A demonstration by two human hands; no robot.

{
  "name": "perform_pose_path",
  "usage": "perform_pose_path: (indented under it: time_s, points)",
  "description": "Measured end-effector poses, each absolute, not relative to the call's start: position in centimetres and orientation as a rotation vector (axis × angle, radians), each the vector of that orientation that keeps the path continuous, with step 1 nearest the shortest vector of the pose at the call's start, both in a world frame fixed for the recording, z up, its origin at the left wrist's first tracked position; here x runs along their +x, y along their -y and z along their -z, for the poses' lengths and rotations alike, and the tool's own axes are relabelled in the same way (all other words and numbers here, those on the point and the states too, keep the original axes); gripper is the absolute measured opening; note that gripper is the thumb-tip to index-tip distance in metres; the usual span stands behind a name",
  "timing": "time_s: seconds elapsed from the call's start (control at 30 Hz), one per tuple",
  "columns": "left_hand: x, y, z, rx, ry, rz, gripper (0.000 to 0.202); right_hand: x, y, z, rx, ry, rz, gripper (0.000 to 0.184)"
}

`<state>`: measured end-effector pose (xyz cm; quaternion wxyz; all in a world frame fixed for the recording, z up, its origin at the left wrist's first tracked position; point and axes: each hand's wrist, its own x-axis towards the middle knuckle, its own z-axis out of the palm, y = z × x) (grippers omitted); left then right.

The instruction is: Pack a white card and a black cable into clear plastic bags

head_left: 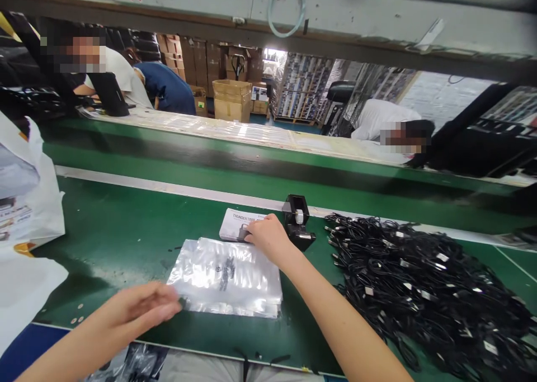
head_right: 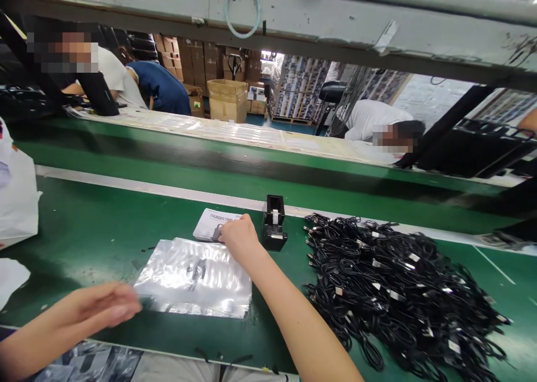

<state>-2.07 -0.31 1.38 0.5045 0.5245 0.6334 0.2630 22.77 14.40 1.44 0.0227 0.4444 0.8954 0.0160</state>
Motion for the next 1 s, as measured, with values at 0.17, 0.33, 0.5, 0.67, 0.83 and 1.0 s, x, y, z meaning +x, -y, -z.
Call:
perform_pose_path:
  time_s: [0.17, 0.33, 0.5, 0.67, 0.83, 1.0]
  points:
    - [5.2, -5.3, -1.0, 1.267, -1.266, -0.717, 0.030, 22.7, -13.9, -1.5, 1.270, -2.779, -0.132, 0.017]
    - [7.5, -6.4, 0.6, 1.112, -1.246, -0.796, 0.046, 22.1, -12.5, -1.5, 1.155, -2.814, -0.229, 0.019]
    - [7.6, -6.2, 1.1, 1.131, -1.328, -0.834, 0.047, 22.7, -12.9, -1.4, 1.104, -2.840, -0.255, 0.013]
    - [7.9, -6.4, 0.9, 1.125, -1.338, -0.841, 0.046, 22.5, -13.3, -1.1, 1.244, -2.816, -0.292, 0.023]
    - [7.4, -6.8, 2.3, 1.137, -1.342, -0.841, 0.050, 22.1, -12.9, -1.4, 1.300, -2.830, -0.270, 0.024]
    - [7.1, -7.0, 3.1, 1.134, -1.347, -0.839, 0.051, 22.9, -13.3, -1.8, 1.287, -2.835, -0.046, 0.020]
